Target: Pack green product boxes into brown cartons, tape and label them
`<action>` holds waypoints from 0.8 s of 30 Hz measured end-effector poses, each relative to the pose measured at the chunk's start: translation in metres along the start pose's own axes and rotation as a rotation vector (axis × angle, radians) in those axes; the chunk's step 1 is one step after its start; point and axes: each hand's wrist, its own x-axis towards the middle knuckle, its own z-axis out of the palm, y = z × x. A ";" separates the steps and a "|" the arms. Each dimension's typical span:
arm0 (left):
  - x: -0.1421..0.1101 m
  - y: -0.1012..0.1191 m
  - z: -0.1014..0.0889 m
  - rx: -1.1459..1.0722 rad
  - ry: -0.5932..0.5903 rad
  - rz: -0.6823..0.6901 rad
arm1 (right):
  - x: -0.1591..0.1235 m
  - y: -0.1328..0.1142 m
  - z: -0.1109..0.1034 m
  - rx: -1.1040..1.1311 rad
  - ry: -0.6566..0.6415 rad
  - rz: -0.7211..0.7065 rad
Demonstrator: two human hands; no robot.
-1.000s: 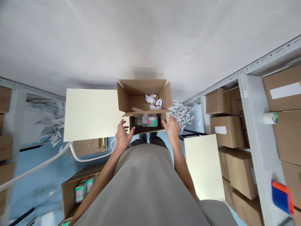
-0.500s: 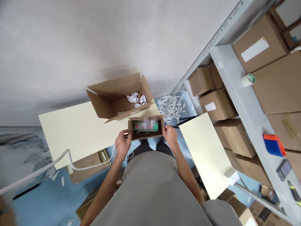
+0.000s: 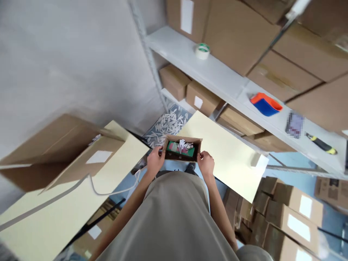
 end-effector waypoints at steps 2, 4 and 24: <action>0.018 0.039 0.031 0.024 -0.064 0.117 | 0.007 0.038 -0.017 0.029 0.063 0.083; 0.034 0.075 0.062 0.029 -0.125 0.211 | 0.012 0.072 -0.032 0.047 0.114 0.154; 0.052 0.179 0.152 0.086 -0.531 0.735 | 0.008 0.181 -0.064 0.199 0.042 -0.059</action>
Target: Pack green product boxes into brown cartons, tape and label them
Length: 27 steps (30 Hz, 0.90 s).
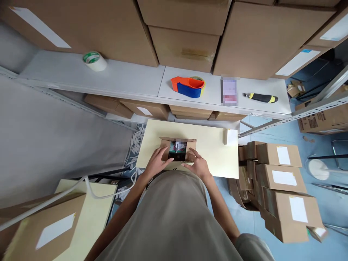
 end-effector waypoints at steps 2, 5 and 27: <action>0.001 0.000 0.002 0.005 0.039 0.005 | 0.010 -0.004 -0.003 -0.052 0.022 -0.037; 0.002 0.000 0.006 -0.004 0.091 -0.062 | 0.032 -0.016 -0.003 -0.117 0.003 -0.110; -0.010 -0.024 -0.005 -0.078 -0.171 -0.095 | 0.017 0.007 -0.008 0.205 0.121 0.007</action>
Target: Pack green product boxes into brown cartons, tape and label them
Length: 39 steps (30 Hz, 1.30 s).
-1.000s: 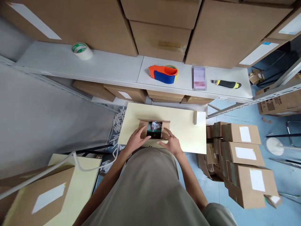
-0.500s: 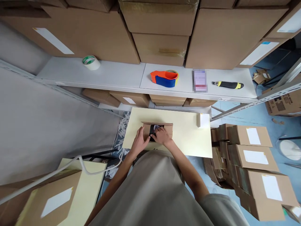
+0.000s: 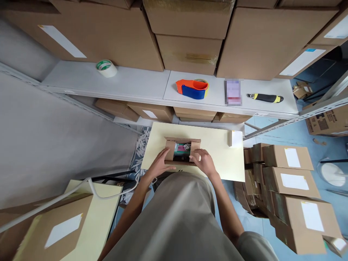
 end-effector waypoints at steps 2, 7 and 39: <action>0.006 -0.002 -0.007 0.030 -0.031 -0.013 | -0.008 0.011 -0.004 0.010 0.008 0.052; 0.024 0.003 -0.019 0.086 0.049 -0.096 | -0.011 0.025 0.005 -0.043 -0.017 0.122; 0.047 -0.003 -0.007 0.248 0.198 -0.071 | 0.013 0.022 0.030 -0.454 0.014 0.057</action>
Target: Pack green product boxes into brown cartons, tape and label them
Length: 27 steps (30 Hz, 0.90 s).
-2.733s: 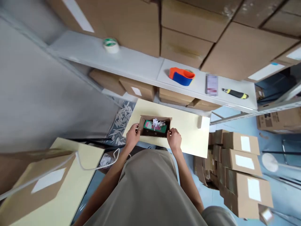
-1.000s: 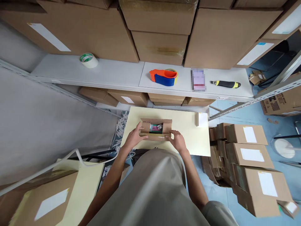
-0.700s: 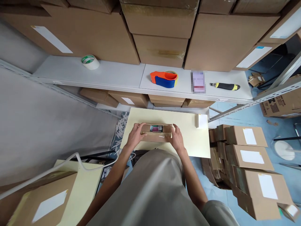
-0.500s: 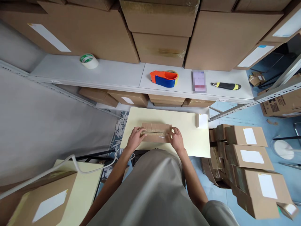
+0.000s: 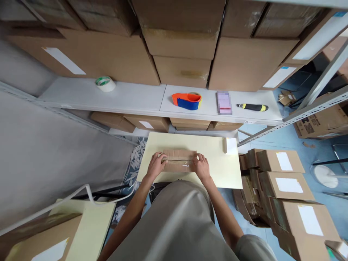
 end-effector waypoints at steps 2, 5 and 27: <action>0.005 0.002 -0.001 0.043 0.005 0.018 | 0.007 -0.002 -0.003 -0.026 -0.013 -0.022; 0.027 0.016 -0.012 0.032 0.040 0.077 | 0.036 -0.008 -0.023 -0.027 0.046 -0.082; 0.069 0.130 -0.094 -0.597 0.553 0.315 | 0.187 -0.064 -0.163 0.094 0.257 -0.053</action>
